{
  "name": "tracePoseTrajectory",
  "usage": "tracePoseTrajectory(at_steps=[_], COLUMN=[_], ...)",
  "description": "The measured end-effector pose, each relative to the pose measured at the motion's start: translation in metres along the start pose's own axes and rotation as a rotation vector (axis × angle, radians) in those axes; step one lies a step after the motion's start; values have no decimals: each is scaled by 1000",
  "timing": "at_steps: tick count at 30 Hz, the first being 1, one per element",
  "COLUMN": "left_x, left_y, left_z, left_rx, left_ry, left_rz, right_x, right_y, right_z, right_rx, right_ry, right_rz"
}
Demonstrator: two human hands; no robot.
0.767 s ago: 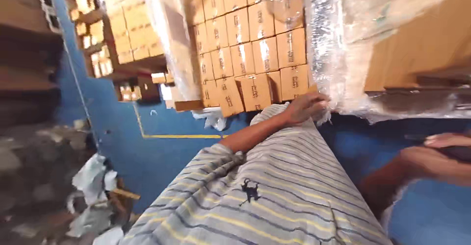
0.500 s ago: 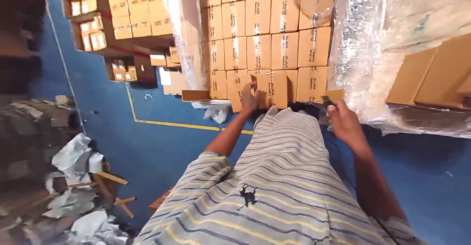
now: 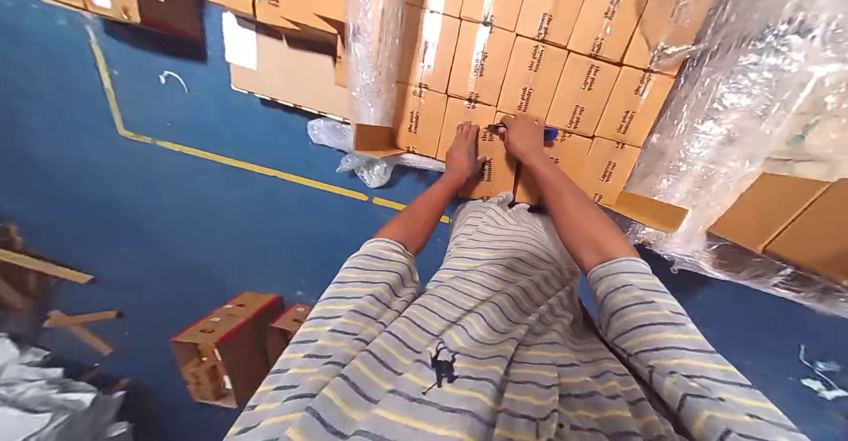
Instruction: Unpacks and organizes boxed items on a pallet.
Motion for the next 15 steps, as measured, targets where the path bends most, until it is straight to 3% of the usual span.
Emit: tracePoseTrajectory(at_steps=[7, 15], left_x=[-9, -14], left_y=[-4, 1], left_z=[-2, -9], left_rx=[123, 189], left_ry=[-58, -75], left_rz=[-56, -61], right_x=[-45, -59], right_y=[-2, -6], right_z=[-21, -21], right_rx=[196, 276], right_ry=[-123, -255], right_rz=[-169, -267])
Point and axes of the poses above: each hand's wrist, its own x-axis away from the middle knuckle, its own y-axis out of the palm, z = x × y, the point moved 8 cm from there along -x, towards the middle knuckle, and after that the axes turned 4 degrees about -y, right-handed, at the moved point
